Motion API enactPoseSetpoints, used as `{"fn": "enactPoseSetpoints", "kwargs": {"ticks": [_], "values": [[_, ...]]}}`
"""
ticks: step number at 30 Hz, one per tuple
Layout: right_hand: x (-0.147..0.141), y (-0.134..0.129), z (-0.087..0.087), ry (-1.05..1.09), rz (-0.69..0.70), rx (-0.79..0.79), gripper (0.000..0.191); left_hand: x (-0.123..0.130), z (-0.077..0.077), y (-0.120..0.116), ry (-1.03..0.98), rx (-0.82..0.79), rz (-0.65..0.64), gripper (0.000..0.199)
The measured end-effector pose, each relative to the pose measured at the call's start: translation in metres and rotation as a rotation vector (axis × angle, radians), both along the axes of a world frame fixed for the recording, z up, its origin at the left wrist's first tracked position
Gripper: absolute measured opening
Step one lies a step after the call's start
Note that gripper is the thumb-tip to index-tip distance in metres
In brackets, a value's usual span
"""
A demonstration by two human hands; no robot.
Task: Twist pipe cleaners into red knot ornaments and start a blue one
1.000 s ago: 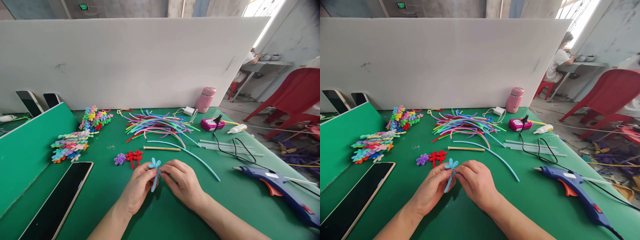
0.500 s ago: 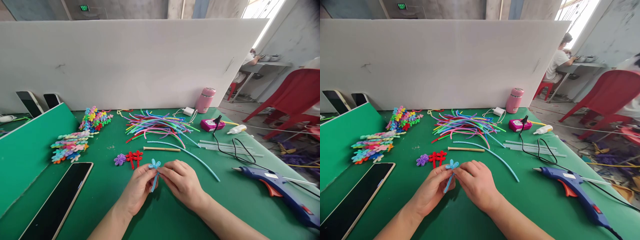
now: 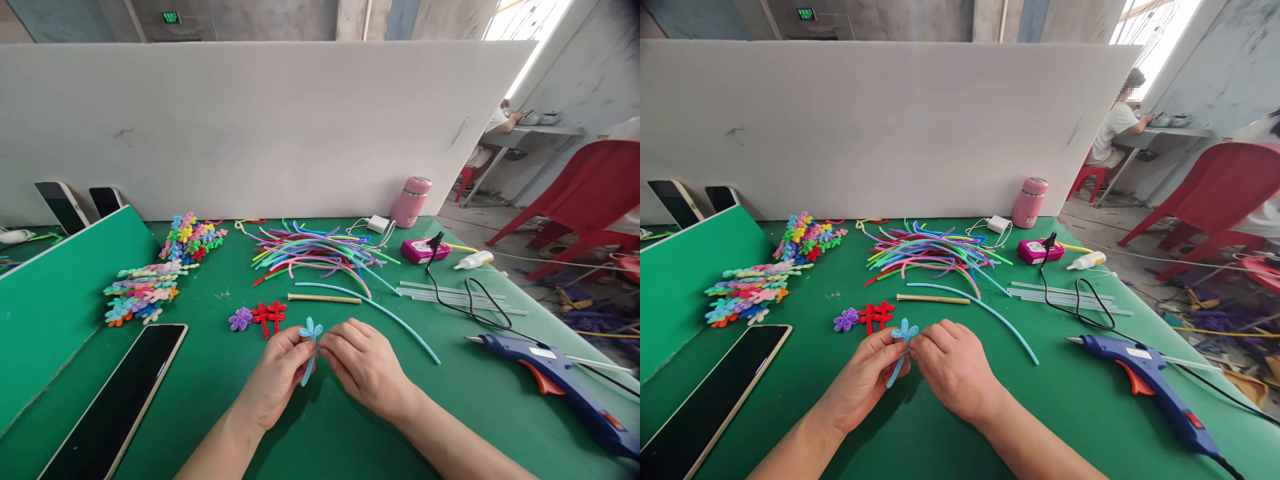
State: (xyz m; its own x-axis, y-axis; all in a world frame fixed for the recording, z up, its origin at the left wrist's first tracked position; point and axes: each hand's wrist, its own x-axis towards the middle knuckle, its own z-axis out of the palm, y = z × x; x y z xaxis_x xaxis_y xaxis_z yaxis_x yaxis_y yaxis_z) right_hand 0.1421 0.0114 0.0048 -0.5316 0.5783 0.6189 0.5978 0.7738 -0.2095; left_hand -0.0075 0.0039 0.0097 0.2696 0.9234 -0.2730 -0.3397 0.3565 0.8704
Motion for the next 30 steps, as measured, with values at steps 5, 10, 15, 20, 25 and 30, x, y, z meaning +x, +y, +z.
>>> {"fn": "enactPoseSetpoints", "kwargs": {"ticks": [5,10,15,20,25,30], "values": [[-0.001,-0.001,0.003,0.062,0.042,-0.215,0.019,-0.005,0.002,0.002,0.248,0.187,-0.101,0.021],[0.003,-0.001,0.010,0.227,0.051,-0.732,0.015,-0.006,0.008,0.001,0.491,0.410,-0.185,0.022],[0.007,0.005,0.011,0.456,0.171,-1.318,0.014,-0.002,0.017,-0.003,0.654,0.570,-0.238,0.023],[0.004,0.005,0.009,0.506,0.119,-1.248,0.019,-0.001,0.008,-0.002,0.499,0.432,-0.141,0.021],[0.006,0.000,0.005,0.409,-0.024,-0.606,0.015,-0.001,-0.001,0.002,0.049,0.042,0.025,0.014],[0.008,0.001,-0.001,0.213,0.026,-0.195,0.016,0.000,0.002,0.001,-0.062,-0.061,-0.007,0.012]]}}
